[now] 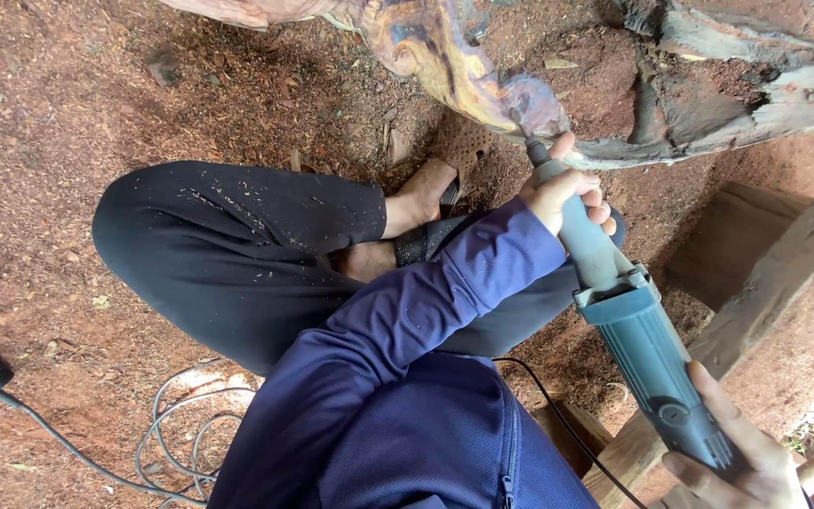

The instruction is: Sanding the surface of a large, irregular piece of wood using a handheld power rotary tool.

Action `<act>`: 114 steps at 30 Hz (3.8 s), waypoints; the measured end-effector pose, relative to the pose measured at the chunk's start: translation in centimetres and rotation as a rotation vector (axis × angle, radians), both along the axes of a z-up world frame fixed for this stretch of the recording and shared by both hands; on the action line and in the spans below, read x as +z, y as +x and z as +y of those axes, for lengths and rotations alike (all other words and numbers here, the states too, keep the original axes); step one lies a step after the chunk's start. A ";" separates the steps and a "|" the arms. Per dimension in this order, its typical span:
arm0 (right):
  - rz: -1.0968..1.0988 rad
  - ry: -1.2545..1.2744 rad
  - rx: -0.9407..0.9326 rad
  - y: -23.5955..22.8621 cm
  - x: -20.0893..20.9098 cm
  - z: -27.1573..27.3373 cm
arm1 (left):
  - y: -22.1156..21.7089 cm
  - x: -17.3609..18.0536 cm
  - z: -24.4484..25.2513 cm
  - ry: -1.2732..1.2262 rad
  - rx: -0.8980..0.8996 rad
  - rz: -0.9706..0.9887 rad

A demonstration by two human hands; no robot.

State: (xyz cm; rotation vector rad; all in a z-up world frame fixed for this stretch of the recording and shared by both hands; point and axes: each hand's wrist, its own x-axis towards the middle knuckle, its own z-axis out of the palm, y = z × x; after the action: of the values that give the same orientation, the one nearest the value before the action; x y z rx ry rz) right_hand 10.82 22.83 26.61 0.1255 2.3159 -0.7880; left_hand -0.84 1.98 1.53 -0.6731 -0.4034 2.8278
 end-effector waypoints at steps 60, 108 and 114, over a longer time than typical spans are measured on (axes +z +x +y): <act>-0.009 -0.190 -0.149 3.3 -2.5 1.8 | 0.2 -1.5 0.4 -0.108 -0.056 0.032; 0.070 -0.412 0.097 4.4 -17.1 -6.5 | 2.4 -8.5 -10.9 -0.246 -0.119 0.061; 0.121 -0.287 0.044 5.2 -15.9 -10.5 | 2.2 -6.5 -13.6 -0.366 -0.198 -0.052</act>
State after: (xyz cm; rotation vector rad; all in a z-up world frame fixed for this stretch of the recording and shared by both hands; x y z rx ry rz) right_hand 15.99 12.34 10.76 -0.1024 2.2795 -1.1215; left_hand 1.36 -11.66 -5.02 -0.8050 0.1730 2.7183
